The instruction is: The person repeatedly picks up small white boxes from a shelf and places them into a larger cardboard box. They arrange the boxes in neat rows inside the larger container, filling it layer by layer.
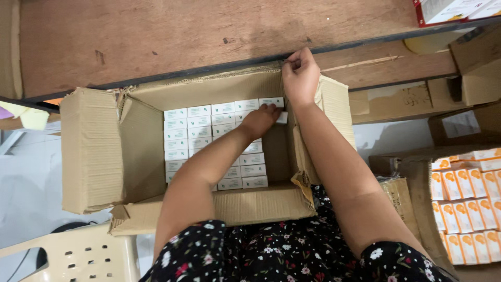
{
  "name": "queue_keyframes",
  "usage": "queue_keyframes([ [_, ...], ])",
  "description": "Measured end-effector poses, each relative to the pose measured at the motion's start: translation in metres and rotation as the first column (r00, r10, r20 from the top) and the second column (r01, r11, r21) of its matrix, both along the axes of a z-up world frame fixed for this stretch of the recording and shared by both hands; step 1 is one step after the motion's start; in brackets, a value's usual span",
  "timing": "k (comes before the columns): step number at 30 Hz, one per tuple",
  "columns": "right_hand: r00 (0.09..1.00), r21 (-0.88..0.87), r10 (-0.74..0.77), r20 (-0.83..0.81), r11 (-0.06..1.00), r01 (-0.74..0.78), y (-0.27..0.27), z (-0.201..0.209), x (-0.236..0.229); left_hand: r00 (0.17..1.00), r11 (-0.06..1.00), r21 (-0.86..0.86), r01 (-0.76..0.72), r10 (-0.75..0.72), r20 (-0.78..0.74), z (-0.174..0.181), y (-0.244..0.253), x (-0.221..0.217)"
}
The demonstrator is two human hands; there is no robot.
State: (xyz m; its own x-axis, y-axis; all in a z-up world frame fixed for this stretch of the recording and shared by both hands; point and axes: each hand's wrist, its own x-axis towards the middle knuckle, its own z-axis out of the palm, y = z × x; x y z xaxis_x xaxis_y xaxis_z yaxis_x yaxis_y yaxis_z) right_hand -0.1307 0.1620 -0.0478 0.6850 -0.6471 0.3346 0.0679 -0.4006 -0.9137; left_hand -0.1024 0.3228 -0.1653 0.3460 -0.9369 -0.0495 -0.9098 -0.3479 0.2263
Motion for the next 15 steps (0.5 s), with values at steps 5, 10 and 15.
queue_keyframes([
  [5, 1.0, -0.001, -0.005, -0.013, 1.0, 0.005, 0.001, 0.0, 0.001, 0.985, 0.989, -0.066, -0.131, 0.138, 0.107, -0.027, -0.008, -0.003],
  [10, 1.0, -0.039, -0.014, -0.007, 0.999, 0.014, -0.001, -0.003, 0.003, 0.949, 0.976, -0.011, -0.218, 0.215, 0.23, -0.031, -0.012, -0.005],
  [15, 1.0, -0.029, -0.025, -0.017, 0.999, 0.024, -0.001, -0.008, 0.001, 0.922, 0.918, 0.087, -0.387, 0.383, 0.058, -0.005, -0.015, -0.01],
])
